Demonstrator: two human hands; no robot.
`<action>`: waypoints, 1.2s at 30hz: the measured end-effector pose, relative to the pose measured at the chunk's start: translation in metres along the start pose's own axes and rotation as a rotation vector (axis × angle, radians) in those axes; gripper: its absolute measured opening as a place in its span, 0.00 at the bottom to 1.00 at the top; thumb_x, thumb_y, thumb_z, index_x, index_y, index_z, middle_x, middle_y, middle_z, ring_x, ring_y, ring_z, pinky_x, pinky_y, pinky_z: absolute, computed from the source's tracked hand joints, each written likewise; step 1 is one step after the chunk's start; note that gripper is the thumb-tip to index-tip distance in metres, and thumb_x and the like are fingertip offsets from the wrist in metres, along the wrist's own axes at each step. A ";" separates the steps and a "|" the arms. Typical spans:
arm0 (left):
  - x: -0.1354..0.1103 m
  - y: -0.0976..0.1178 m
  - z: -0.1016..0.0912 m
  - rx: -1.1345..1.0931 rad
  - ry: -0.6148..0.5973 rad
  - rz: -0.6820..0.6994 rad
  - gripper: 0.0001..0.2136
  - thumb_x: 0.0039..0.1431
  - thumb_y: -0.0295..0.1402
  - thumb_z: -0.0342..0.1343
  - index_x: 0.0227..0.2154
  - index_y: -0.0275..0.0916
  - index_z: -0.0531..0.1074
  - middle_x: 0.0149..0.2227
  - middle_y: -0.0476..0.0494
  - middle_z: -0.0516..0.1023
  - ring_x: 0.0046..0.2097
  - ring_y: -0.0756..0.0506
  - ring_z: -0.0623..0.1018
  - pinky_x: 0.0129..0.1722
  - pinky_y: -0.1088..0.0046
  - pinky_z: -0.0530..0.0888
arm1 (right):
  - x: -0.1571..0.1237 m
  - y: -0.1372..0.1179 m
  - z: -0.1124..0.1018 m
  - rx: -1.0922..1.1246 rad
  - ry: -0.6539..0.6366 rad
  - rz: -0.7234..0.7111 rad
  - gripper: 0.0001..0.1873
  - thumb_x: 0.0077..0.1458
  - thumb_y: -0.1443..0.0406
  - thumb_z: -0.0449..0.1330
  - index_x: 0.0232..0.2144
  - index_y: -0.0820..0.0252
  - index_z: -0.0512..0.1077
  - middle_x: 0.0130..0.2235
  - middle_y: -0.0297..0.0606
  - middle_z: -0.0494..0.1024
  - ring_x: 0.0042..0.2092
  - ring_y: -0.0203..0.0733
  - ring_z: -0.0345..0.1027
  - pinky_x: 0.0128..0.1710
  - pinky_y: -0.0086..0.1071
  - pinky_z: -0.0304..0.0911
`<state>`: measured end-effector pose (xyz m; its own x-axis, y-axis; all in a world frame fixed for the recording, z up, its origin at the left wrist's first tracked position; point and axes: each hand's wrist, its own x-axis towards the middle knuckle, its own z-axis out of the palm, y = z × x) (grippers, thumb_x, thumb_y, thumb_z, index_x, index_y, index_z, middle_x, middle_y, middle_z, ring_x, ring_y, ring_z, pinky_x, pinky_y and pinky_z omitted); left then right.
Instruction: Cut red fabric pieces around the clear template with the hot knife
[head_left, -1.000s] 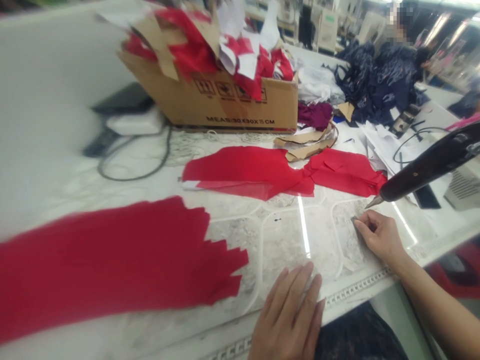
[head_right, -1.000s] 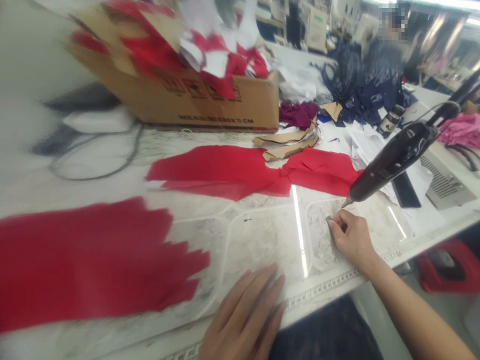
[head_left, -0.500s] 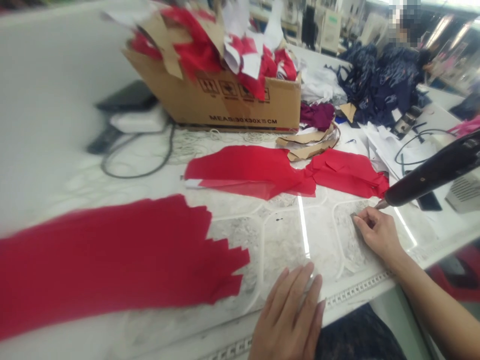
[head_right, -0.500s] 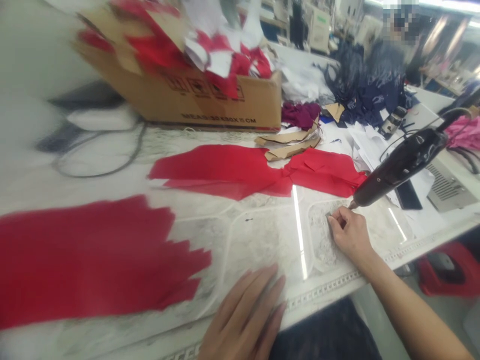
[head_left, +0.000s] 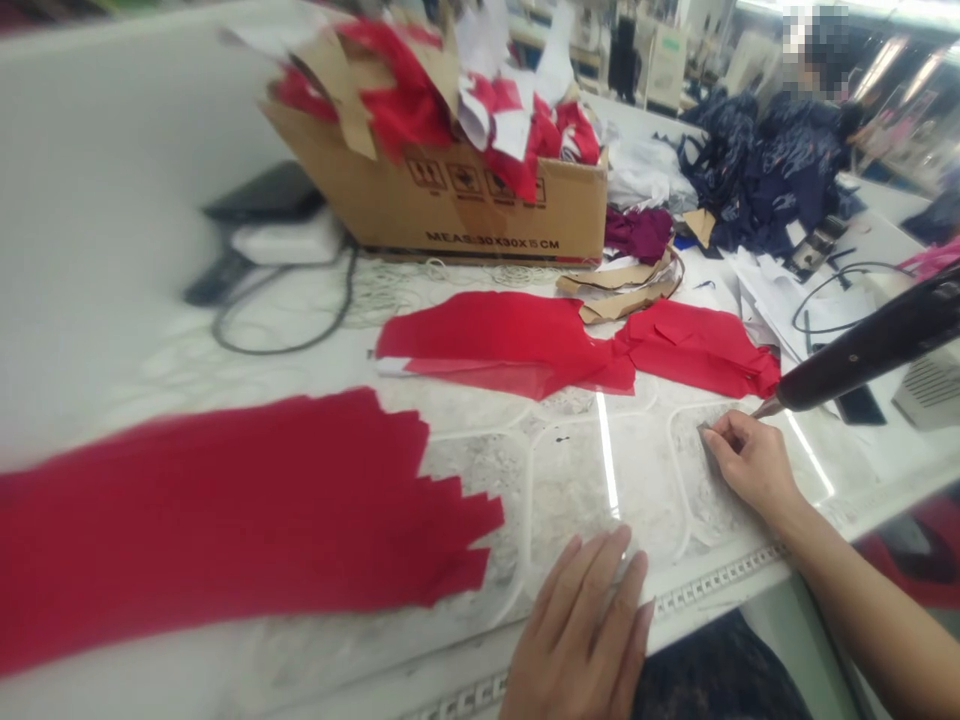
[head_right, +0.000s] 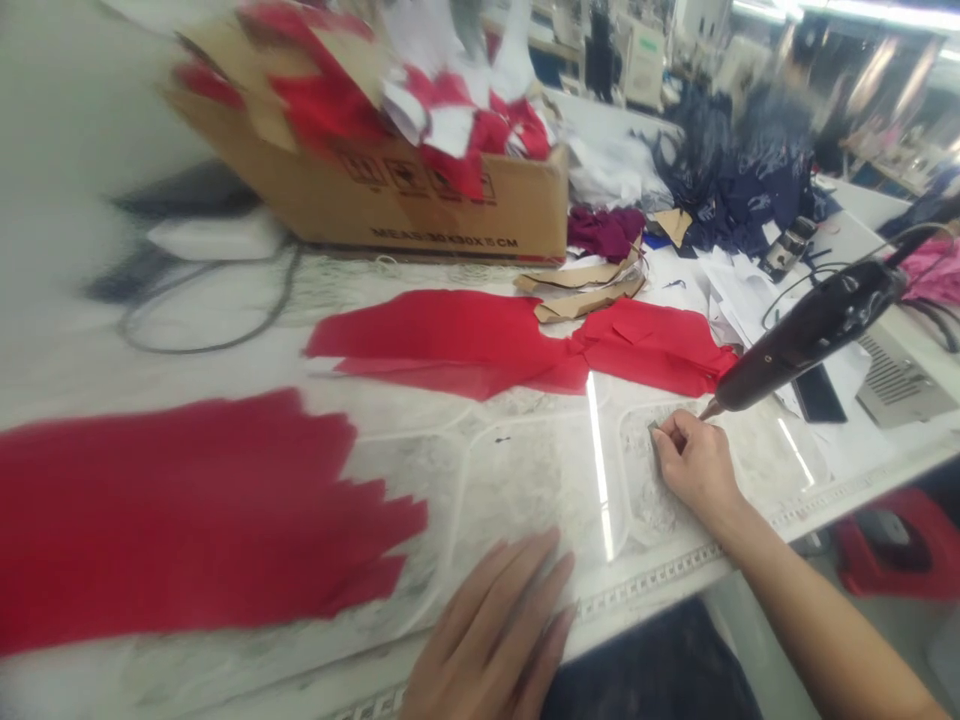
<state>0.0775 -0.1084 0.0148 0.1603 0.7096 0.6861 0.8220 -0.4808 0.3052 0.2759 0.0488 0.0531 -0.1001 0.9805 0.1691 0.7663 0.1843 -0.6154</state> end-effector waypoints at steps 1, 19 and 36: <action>0.000 0.000 0.000 -0.005 -0.003 -0.001 0.10 0.67 0.23 0.53 0.49 0.29 0.74 0.51 0.33 0.79 0.56 0.38 0.76 0.59 0.58 0.75 | 0.002 0.000 0.001 -0.008 0.009 0.002 0.14 0.51 0.55 0.55 0.19 0.54 0.62 0.17 0.31 0.66 0.21 0.38 0.58 0.25 0.32 0.55; -0.004 0.003 0.001 -0.014 0.014 -0.033 0.11 0.66 0.23 0.53 0.48 0.30 0.74 0.52 0.33 0.78 0.58 0.39 0.75 0.60 0.59 0.74 | 0.011 -0.013 0.010 0.022 -0.040 -0.024 0.13 0.49 0.56 0.55 0.19 0.54 0.62 0.18 0.33 0.68 0.22 0.39 0.60 0.26 0.32 0.55; -0.005 0.008 0.004 -0.002 0.074 -0.082 0.12 0.66 0.26 0.51 0.47 0.30 0.76 0.51 0.34 0.79 0.57 0.39 0.76 0.60 0.59 0.75 | 0.010 -0.089 0.077 0.147 -0.320 -0.259 0.12 0.52 0.61 0.56 0.20 0.55 0.63 0.18 0.31 0.69 0.22 0.36 0.59 0.25 0.30 0.55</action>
<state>0.0853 -0.1138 0.0114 0.0517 0.7065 0.7059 0.8296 -0.4239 0.3635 0.1579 0.0476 0.0502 -0.4866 0.8680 0.0992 0.5940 0.4120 -0.6909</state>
